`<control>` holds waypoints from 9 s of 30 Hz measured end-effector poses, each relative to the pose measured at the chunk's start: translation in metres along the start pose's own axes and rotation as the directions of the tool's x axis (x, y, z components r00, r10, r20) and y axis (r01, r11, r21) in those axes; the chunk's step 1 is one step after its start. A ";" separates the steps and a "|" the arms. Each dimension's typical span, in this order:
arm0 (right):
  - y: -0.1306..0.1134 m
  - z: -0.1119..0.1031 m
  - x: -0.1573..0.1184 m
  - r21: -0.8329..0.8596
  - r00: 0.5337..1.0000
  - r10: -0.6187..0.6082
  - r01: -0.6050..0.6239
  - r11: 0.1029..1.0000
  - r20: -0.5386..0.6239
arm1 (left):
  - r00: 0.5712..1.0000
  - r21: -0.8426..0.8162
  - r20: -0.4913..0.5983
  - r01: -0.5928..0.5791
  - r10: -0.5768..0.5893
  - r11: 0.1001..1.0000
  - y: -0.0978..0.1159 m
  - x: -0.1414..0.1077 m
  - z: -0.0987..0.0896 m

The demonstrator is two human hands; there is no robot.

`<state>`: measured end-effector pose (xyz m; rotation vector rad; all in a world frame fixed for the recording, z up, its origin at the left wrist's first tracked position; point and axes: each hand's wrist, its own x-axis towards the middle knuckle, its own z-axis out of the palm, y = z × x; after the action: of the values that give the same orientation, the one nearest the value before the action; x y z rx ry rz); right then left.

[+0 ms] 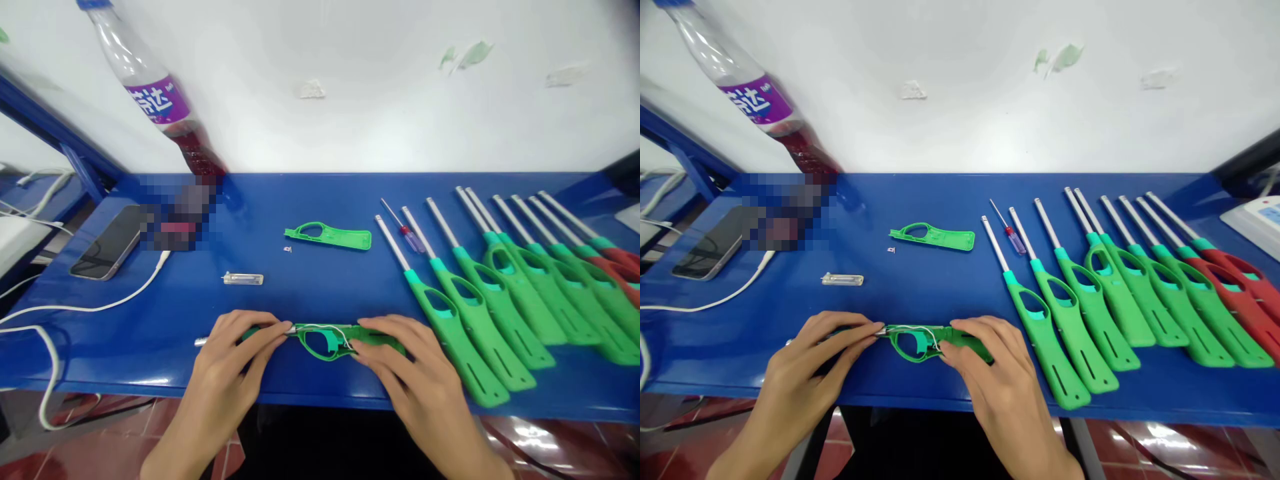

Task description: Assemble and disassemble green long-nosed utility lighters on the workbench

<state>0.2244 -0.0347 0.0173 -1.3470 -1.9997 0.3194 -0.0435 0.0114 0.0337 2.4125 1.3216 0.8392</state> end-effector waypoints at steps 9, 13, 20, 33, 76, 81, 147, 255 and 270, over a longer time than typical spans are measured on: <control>0.000 0.000 0.000 0.008 1.000 0.000 0.000 1.000 0.008 | 0.999 -0.118 -0.022 0.029 -0.032 0.993 -0.001 0.001 0.002; 0.001 0.000 -0.001 0.019 1.000 0.004 -0.004 1.000 0.012 | 0.999 -0.135 -0.010 0.038 -0.040 0.990 -0.001 0.003 0.001; 0.001 0.000 0.000 0.016 1.000 0.011 -0.011 1.000 0.012 | 1.000 -0.139 -0.010 0.001 -0.003 0.990 -0.003 0.005 0.002; 0.004 0.002 -0.002 0.021 1.000 -0.002 0.002 1.000 -0.004 | 0.998 -0.180 0.008 -0.067 0.069 0.981 -0.004 0.007 0.001; 0.003 -0.001 0.000 0.005 0.998 0.045 -0.046 0.999 0.051 | 1.000 -0.114 -0.002 -0.025 0.025 0.993 0.020 0.013 0.024; 0.003 -0.002 0.001 -0.024 0.997 0.039 -0.038 0.999 0.065 | 0.999 -0.131 0.013 -0.027 0.029 0.991 0.020 0.012 0.023; 0.000 -0.003 0.006 0.122 0.994 0.102 -0.106 0.987 0.034 | 0.996 -0.179 -0.016 -0.088 0.087 0.980 0.018 0.010 0.024; -0.016 0.004 0.032 0.086 0.924 -0.071 0.112 0.990 -0.377 | 0.999 0.176 -0.053 0.008 0.001 0.984 -0.034 0.032 -0.022; -0.006 -0.007 0.029 0.096 0.910 0.013 0.029 0.995 -0.414 | 0.997 0.105 0.027 0.062 -0.065 0.992 -0.024 0.095 -0.016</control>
<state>0.2182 -0.0128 0.0371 -1.2244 -1.6122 0.1134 -0.0297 0.1027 0.0686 2.4366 1.4569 0.7304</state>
